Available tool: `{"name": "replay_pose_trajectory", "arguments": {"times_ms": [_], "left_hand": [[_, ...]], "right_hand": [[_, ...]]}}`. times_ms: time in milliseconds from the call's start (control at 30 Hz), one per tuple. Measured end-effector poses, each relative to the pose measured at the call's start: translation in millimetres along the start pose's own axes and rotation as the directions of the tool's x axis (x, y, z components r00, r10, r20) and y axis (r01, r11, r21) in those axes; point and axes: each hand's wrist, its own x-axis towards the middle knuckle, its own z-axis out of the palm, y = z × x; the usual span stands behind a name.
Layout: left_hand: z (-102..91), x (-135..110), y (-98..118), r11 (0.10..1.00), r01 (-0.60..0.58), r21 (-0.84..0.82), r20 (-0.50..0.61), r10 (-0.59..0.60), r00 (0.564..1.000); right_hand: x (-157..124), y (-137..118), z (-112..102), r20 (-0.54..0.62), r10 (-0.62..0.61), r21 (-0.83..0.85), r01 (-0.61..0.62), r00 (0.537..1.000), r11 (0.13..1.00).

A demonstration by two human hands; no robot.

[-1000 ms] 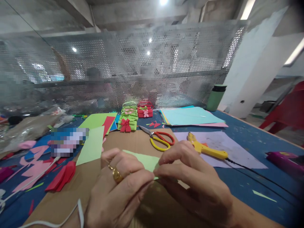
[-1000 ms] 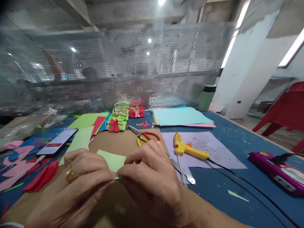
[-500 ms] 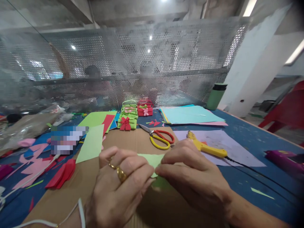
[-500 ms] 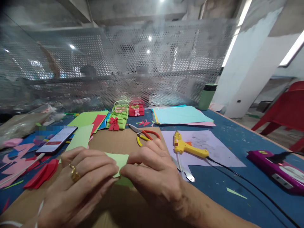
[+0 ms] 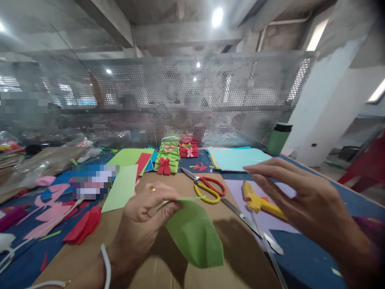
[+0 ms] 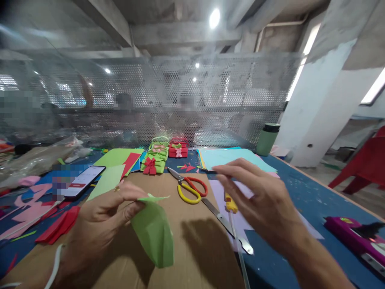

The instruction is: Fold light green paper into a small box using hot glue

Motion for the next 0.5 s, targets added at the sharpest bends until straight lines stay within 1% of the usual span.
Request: {"name": "replay_pose_trajectory", "arguments": {"times_ms": [33,67,100,133,167,200,267,300,367,433,500], "left_hand": [[-0.9,1,-4,0.999,0.046,-0.028,0.000,-0.046,0.999],[-1.6,2,-7,0.995,0.086,-0.046,0.004,-0.086,0.996],[-2.1,3,-10,0.991,0.120,-0.054,0.016,-0.119,0.993],[-2.3,3,-12,0.987,0.149,-0.055,0.025,-0.148,0.989],[-2.4,2,-14,0.984,0.173,-0.050,0.035,-0.171,0.985],[-2.2,1,-15,0.980,0.196,-0.041,0.045,-0.194,0.980],[-1.8,0,-17,0.975,0.220,-0.030,0.053,-0.218,0.975],[-1.5,-1,-17,0.973,0.230,-0.022,0.067,-0.228,0.971],[-1.0,-2,-18,0.978,0.205,-0.024,0.088,-0.202,0.975],[0.0,-3,-16,0.984,0.175,-0.029,0.096,-0.171,0.981],[1.9,-4,-15,0.988,0.150,-0.026,0.095,-0.147,0.985]], "right_hand": [[0,18,-6,0.065,0.055,-0.046,-0.052,0.996,0.998],[-2,36,-10,0.144,0.122,-0.090,-0.110,0.982,0.990],[-6,52,-14,0.239,0.215,-0.134,-0.187,0.947,0.973],[-11,67,-17,0.351,0.318,-0.195,-0.264,0.881,0.945],[-16,78,-19,0.453,0.391,-0.252,-0.306,0.801,0.918],[-22,86,-21,0.480,0.426,-0.284,-0.323,0.767,0.903],[-33,92,-25,0.512,0.475,-0.348,-0.333,0.716,0.877],[-37,92,-25,0.529,0.493,-0.375,-0.331,0.691,0.866],[-41,88,-24,0.562,0.506,-0.406,-0.315,0.654,0.858],[-42,85,-19,0.588,0.490,-0.415,-0.281,0.643,0.866],[-44,85,-10,0.604,0.466,-0.424,-0.235,0.647,0.875]]}}
